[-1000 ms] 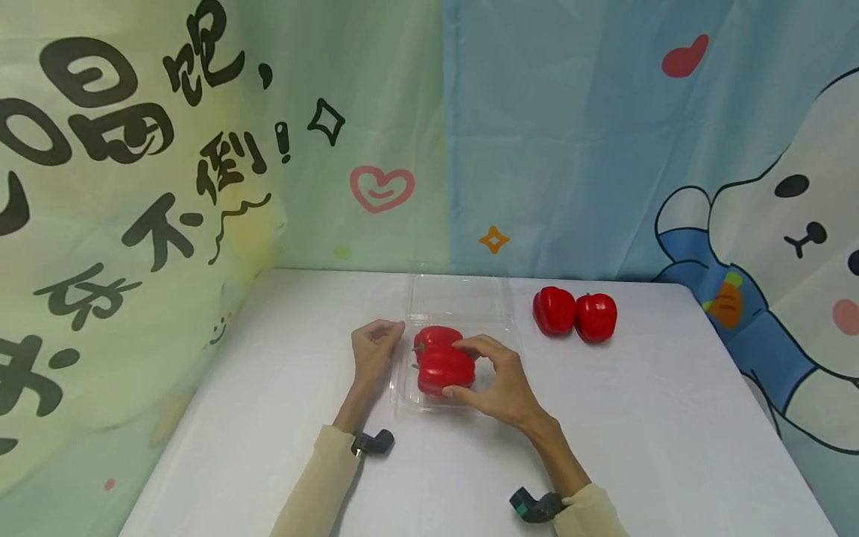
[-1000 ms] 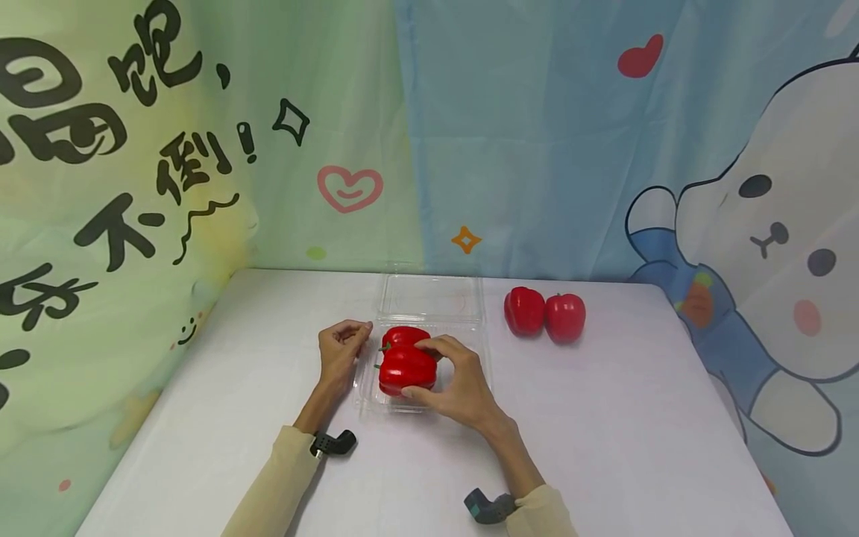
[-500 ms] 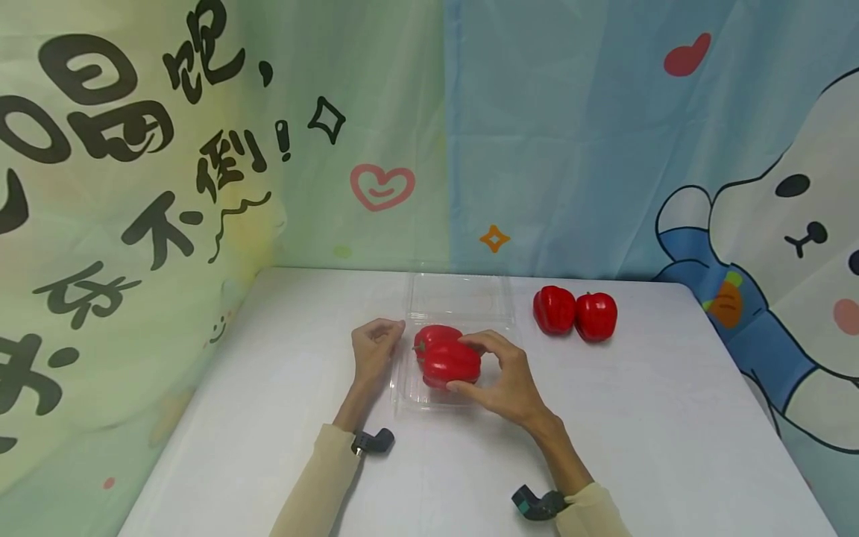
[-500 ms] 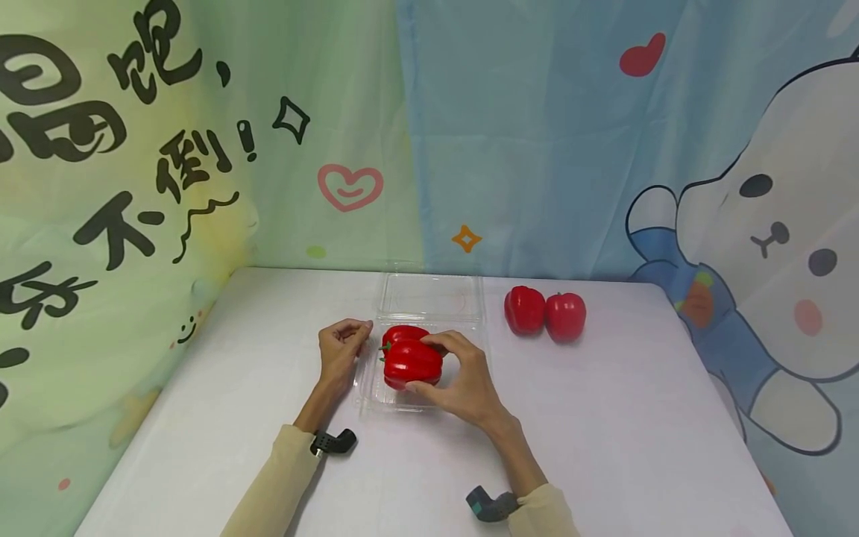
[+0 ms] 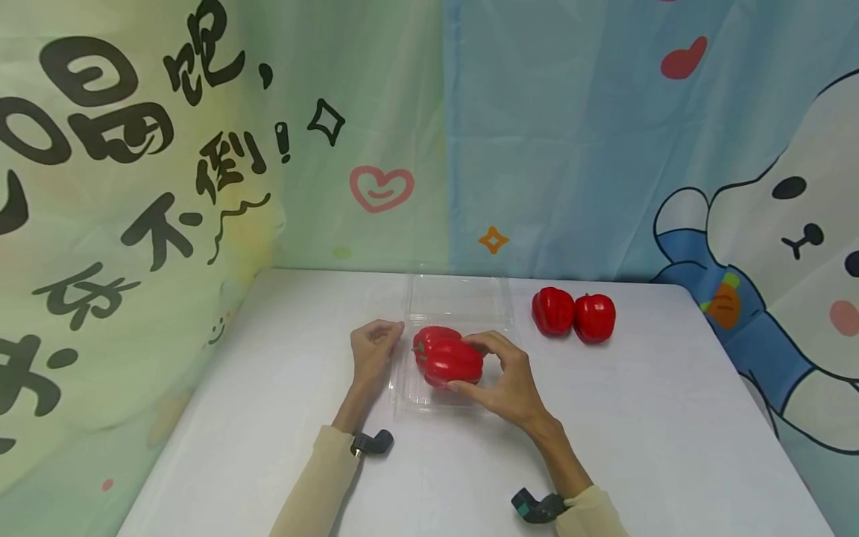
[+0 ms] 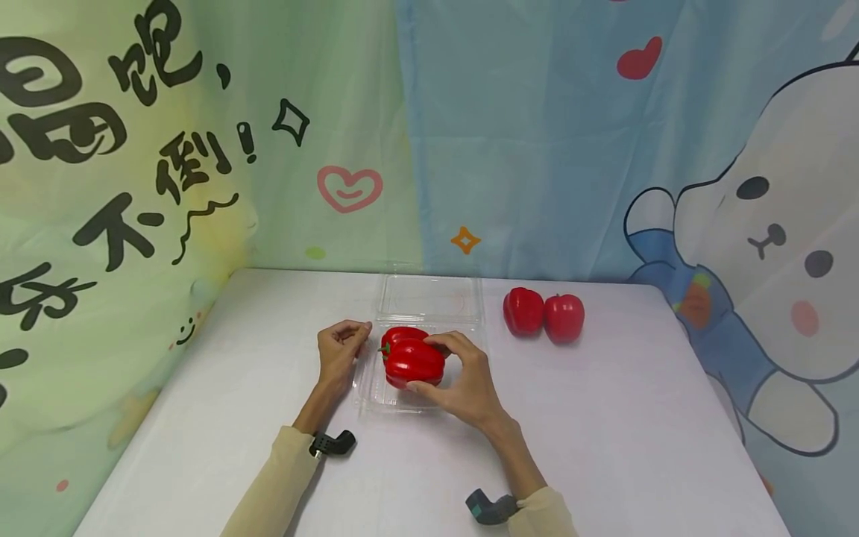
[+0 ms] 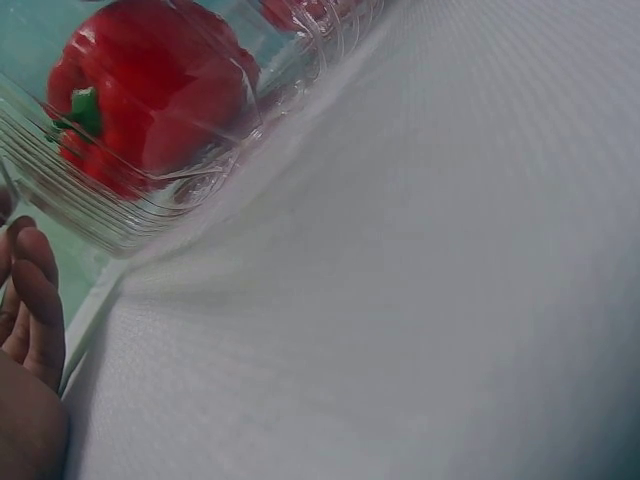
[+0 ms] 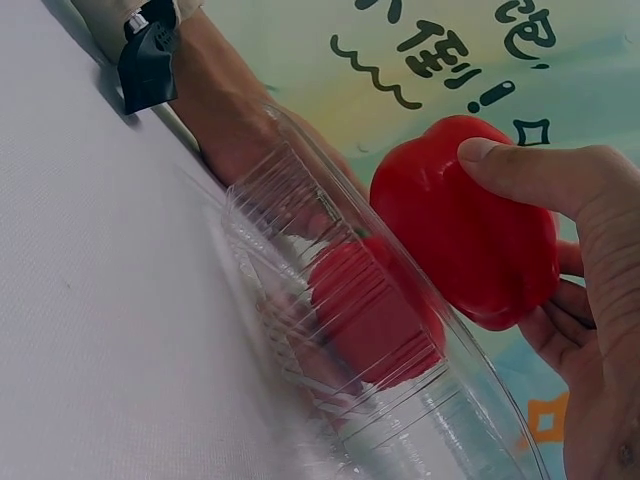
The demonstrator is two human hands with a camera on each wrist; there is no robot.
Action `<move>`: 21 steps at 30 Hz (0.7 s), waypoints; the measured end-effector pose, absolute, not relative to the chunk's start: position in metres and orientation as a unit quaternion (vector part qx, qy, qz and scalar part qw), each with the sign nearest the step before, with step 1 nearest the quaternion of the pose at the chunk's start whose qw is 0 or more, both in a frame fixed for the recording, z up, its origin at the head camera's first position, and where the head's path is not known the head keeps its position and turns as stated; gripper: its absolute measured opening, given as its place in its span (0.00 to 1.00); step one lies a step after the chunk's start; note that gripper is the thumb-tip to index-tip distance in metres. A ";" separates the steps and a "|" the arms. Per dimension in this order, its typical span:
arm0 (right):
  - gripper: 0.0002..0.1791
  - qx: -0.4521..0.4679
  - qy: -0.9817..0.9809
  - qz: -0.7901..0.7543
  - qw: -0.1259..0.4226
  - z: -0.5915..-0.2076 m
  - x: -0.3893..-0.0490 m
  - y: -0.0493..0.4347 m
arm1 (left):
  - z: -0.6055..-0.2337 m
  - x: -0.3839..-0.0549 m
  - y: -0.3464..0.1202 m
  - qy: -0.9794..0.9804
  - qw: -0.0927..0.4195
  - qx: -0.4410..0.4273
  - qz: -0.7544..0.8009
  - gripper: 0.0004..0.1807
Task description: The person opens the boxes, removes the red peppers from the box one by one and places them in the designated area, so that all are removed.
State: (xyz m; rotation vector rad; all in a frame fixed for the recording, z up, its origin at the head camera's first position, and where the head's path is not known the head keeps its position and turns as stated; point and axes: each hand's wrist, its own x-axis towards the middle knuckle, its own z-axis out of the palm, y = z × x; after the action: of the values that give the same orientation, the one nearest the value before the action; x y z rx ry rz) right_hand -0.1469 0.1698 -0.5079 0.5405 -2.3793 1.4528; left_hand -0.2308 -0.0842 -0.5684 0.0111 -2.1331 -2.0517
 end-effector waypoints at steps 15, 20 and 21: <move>0.38 0.178 -0.828 0.506 0.159 -0.509 -0.146 0.171 | -0.571 -0.231 -0.086 -0.720 0.084 -0.001 -0.688 0.11; 0.39 0.173 -0.832 0.501 0.165 -0.506 -0.146 0.170 | -0.571 -0.232 -0.086 -0.722 0.085 0.000 -0.687 0.11; 0.39 0.171 -0.832 0.501 0.167 -0.505 -0.145 0.170 | -0.571 -0.232 -0.086 -0.722 0.085 0.001 -0.686 0.11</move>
State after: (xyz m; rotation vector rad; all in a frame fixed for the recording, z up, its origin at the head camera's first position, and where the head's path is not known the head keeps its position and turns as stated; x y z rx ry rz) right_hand -0.1453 0.1697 -0.5046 0.4869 -2.3674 1.4251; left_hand -0.2322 -0.0863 -0.5714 0.0020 -2.1548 -2.0468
